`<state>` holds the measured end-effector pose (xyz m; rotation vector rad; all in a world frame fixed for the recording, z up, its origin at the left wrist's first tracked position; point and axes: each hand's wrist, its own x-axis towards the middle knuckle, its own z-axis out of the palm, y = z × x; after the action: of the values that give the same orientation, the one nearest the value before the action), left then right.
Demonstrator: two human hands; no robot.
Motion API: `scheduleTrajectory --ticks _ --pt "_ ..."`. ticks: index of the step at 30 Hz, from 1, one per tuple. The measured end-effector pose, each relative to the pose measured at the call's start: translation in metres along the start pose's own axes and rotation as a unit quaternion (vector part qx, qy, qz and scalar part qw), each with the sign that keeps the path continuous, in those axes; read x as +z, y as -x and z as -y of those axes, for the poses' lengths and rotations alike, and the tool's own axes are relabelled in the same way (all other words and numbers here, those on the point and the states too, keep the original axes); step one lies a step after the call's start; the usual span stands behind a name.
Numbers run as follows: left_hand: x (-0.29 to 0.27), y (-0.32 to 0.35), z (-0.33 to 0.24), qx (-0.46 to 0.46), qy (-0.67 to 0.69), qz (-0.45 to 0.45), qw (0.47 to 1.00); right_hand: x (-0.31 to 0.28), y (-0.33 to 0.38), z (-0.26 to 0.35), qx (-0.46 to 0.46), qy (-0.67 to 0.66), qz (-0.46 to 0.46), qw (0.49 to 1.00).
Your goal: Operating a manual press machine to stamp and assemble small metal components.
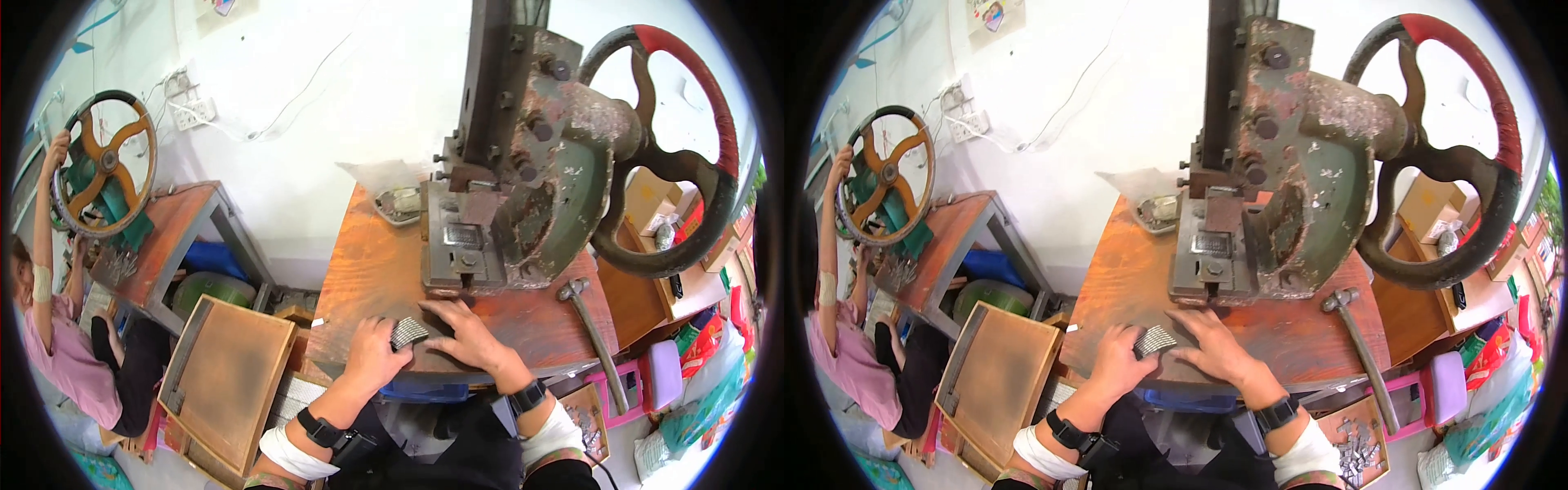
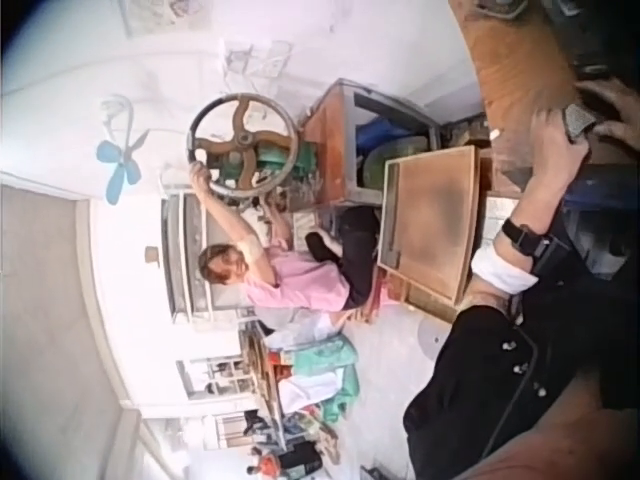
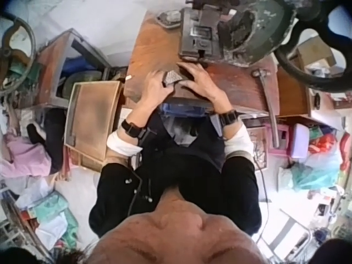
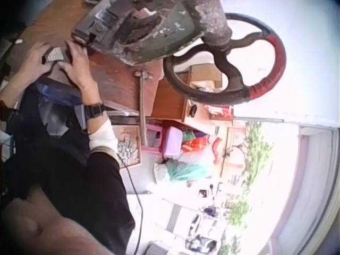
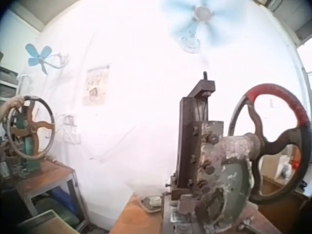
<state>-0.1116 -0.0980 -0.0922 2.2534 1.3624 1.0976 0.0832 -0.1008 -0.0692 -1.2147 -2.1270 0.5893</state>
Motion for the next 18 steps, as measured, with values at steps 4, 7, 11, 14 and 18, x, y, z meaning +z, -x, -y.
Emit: scheduleTrajectory --ticks 4,7,11,14,18 --pt "-0.016 -0.007 0.0 -0.103 0.067 -0.006 0.992 -0.021 0.047 -0.005 -0.026 0.008 -0.047 0.999" --pt "-0.033 -0.037 -0.022 -0.104 0.052 -0.082 0.99 -0.035 0.071 -0.011 -0.021 0.019 -0.056 0.998" --pt "-0.021 -0.091 -0.056 -0.08 0.031 -0.108 0.99 -0.041 0.08 -0.017 -0.011 -0.007 -0.07 0.997" --pt "0.005 -0.121 -0.075 -0.052 0.037 -0.114 0.991 -0.037 0.083 -0.019 -0.029 0.006 -0.056 0.998" --pt "0.037 -0.143 -0.083 -0.07 -0.049 -0.122 0.989 -0.032 0.087 -0.025 -0.071 0.042 -0.068 0.994"
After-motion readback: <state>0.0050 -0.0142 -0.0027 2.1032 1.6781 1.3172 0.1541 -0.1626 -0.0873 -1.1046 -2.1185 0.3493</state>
